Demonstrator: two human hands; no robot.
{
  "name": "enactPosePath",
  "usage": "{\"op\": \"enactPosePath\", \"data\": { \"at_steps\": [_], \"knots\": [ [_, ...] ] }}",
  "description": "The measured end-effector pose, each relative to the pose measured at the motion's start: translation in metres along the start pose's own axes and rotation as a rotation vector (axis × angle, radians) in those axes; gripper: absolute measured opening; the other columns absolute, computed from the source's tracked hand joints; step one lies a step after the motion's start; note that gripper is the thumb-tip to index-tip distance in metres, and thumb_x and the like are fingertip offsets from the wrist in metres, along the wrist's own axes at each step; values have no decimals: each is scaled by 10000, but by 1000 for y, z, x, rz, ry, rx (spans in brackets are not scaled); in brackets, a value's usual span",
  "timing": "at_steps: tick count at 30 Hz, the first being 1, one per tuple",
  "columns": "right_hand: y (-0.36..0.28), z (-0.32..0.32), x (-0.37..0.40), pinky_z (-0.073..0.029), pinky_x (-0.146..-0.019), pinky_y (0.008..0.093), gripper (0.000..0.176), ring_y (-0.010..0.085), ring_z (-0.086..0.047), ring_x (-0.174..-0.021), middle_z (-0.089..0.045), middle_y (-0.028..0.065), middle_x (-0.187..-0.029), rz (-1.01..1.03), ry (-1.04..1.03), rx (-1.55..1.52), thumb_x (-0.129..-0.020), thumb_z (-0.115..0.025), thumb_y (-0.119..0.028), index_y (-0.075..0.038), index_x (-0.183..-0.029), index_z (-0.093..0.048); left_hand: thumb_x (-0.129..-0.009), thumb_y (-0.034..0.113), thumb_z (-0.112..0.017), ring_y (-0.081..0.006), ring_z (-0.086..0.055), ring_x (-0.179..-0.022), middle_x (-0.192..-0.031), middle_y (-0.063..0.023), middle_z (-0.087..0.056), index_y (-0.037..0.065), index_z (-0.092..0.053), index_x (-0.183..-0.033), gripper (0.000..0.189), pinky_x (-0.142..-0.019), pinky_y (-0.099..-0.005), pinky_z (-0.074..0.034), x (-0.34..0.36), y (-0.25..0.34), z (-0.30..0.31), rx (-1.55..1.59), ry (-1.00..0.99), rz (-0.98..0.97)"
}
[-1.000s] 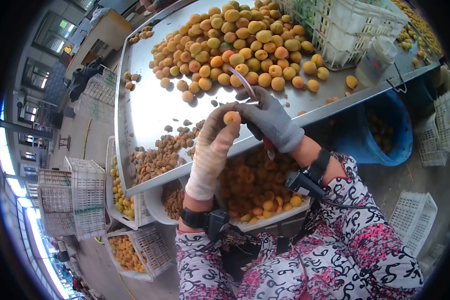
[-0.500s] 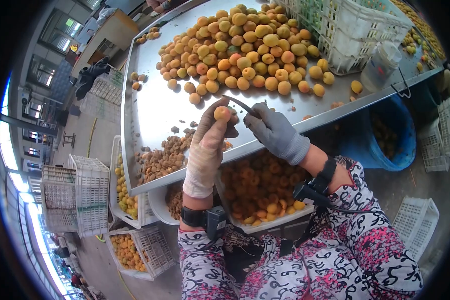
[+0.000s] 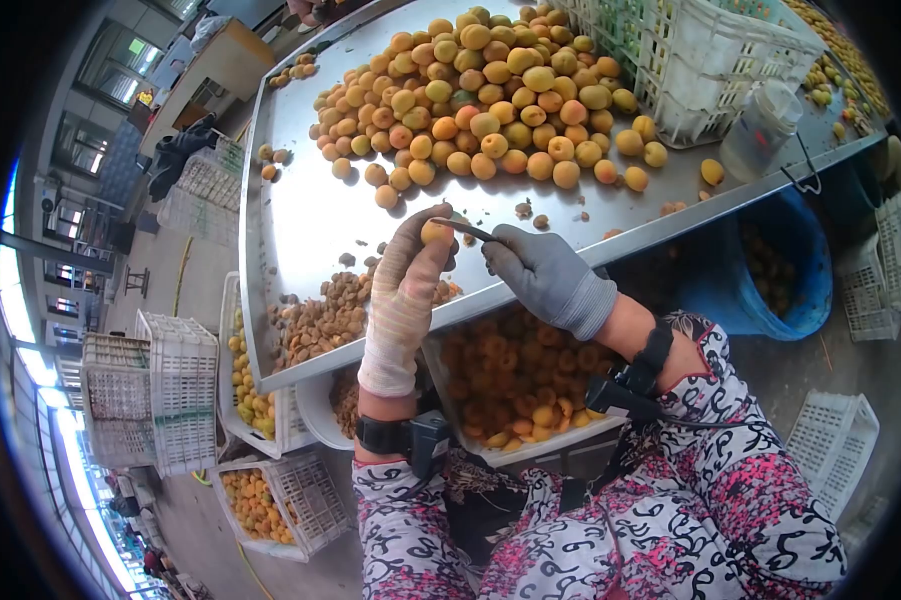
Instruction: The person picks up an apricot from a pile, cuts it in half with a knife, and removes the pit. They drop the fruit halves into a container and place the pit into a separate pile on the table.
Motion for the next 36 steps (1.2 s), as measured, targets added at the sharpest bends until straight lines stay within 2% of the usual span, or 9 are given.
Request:
{"op": "enactPosePath", "data": {
  "at_steps": [1, 8, 11, 13, 15, 18, 20, 25, 36],
  "knots": [
    [0, 0, 0, -472, -640, 396, 221, 396, -608, -759, -619, 215, -771, 10, 18, -19, -944, -505, -230, -26, -979, -582, -920, 214, -581, -83, -535, -886, -1063, -12, -594, 19, -563, -1210, 350, -783, -246, -447, 0, 4, 1, -39, 10, -37],
    [7, -13, 5, -479, -627, 411, 226, 405, -610, -736, -619, 222, -757, -35, 107, -63, -940, -507, -227, -17, -962, -586, -919, 190, -578, -88, -536, -891, -995, -13, -602, 2, -555, -1206, 343, -824, -235, -431, 0, -3, -9, 155, 5, -16],
    [9, -12, 3, -481, -627, 420, 232, 404, -613, -733, -621, 220, -753, -12, 150, -84, -940, -505, -237, -23, -969, -591, -914, 210, -594, -97, -547, -907, -1002, -20, -595, -18, -543, -1205, 372, -855, -242, -429, -5, -29, -16, 498, 19, 10],
    [9, -9, -1, -484, -625, 424, 239, 404, -614, -731, -621, 221, -741, -26, 169, -15, -943, -496, -247, -33, -989, -594, -931, 200, -564, -171, -514, -1101, -1159, -72, -561, -22, -502, -1245, 389, -1013, -308, -373, -9, -43, -24, 840, -17, 82],
    [6, -3, -3, -486, -626, 426, 243, 405, -615, -730, -620, 222, -736, 17, 178, -5, -944, -492, -249, -40, -1018, -589, -938, 203, -551, -155, -515, -1101, -1166, -76, -557, -26, -497, -1256, 395, -1005, -292, -382, -8, -37, -24, 815, -47, 59],
    [3, 1, -3, -483, -641, 386, 255, 349, -620, -720, -620, 205, -750, 0, 130, 31, -952, -490, -243, -22, -1036, -585, -909, 227, -609, -115, -537, -1014, -1074, -45, -581, -29, -499, -1245, 436, -938, -263, -408, -1, -5, -21, 293, 54, 5],
    [8, -6, -2, -478, -656, 345, 262, 293, -624, -711, -621, 186, -770, -63, 73, 44, -959, -493, -234, 2, -1026, -586, -914, 231, -601, -121, -539, -1012, -1078, -48, -582, -32, -493, -1248, 439, -935, -267, -412, -1, -5, -19, 312, 57, -4],
    [12, -11, 5, -486, -651, 370, 265, 349, -625, -718, -624, 200, -776, -25, 173, 28, -962, -484, -241, -1, -1030, -573, -924, 258, -587, -204, -573, -1019, -1077, -102, -589, -43, -510, -1194, 411, -928, -311, -435, -7, -39, -26, 754, 37, 88],
    [17, -11, -1, -489, -659, 445, 312, 412, -610, -760, -631, 222, -777, -80, 72, 124, -950, -465, -281, -63, -1148, -570, -933, 226, -577, -150, -569, -929, -975, -79, -594, -43, -498, -1204, 390, -899, -280, -447, -8, -16, -10, 402, 65, -50]
  ]
}}
Point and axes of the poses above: each hand's wrist, its own x-axis away from the middle knuckle, its own z-axis out of the back of the hand, y = z × x, the point moved 9 cm from there along -x, towards the middle knuckle
